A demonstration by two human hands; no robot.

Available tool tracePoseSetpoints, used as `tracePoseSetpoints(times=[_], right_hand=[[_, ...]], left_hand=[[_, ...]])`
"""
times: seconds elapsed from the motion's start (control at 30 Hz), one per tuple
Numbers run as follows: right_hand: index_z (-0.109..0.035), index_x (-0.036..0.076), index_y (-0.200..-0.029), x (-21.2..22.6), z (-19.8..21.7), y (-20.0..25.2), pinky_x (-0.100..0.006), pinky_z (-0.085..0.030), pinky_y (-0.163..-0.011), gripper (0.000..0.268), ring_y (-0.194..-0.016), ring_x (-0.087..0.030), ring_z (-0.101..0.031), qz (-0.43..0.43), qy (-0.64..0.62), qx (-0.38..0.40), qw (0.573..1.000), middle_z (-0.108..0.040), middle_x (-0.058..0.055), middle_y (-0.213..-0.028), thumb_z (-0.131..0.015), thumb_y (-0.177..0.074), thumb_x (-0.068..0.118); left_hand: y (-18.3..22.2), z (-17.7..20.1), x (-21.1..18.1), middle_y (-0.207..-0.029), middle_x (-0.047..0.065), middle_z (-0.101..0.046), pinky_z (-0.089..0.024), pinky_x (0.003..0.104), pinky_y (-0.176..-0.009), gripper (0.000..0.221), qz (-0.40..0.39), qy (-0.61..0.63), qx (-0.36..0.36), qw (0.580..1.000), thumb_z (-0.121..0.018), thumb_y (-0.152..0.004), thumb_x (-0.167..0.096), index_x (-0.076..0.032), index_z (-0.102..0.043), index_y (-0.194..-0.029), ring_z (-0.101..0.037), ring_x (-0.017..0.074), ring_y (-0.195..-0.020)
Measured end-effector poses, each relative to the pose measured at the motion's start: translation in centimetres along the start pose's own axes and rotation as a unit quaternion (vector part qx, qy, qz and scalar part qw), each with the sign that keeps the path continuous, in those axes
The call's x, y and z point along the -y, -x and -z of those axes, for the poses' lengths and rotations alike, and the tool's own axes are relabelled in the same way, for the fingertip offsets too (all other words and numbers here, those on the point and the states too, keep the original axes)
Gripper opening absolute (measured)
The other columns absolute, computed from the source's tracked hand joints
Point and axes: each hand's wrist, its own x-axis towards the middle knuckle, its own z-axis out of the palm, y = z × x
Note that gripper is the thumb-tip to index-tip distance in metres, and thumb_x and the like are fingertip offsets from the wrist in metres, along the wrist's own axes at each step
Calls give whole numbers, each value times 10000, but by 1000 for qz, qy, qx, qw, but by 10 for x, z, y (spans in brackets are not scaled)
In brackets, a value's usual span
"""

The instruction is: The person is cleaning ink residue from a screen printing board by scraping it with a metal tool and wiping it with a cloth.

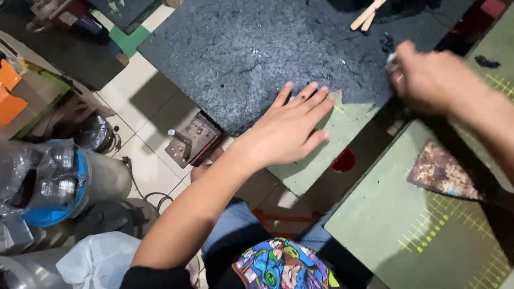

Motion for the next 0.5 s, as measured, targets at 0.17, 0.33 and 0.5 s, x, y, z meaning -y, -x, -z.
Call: tracePoseSetpoints(times=[0.17, 0.33, 0.5], right_hand=[[-390, 83, -1160, 2, -24, 9, -463, -588, -602, 286, -637, -346, -658, 100, 56, -42, 992, -703, -184, -738, -349, -1122, 363], [-393, -24, -1309, -59, 6, -56, -591, -553, -699, 394, -842, -505, -685, -52, 14, -93, 994, -725, -388, -993, -329, -1174, 340], [-412, -44, -1302, -52, 5, -55, -619, -559, -727, 377, -884, -577, -705, -32, 45, -102, 993, -699, -447, -1096, -361, -1143, 294]], left_hand=[[-26, 1, -13, -1669, 175, -264, -93, 562, -1247, 598, -9, -39, -37, 999, -326, -1070, -286, -13, -224, -1593, -181, 327, -1560], [-14, 2, -21, -1701, 172, -129, -17, 574, -1240, 666, 11, -6, 50, 999, -281, -1086, -413, -31, -154, -1616, -55, 346, -1572], [20, 10, -10, -1694, 192, -115, 24, 556, -1235, 707, 27, 23, 20, 999, -345, -1076, -470, -36, -182, -1611, -38, 331, -1570]])
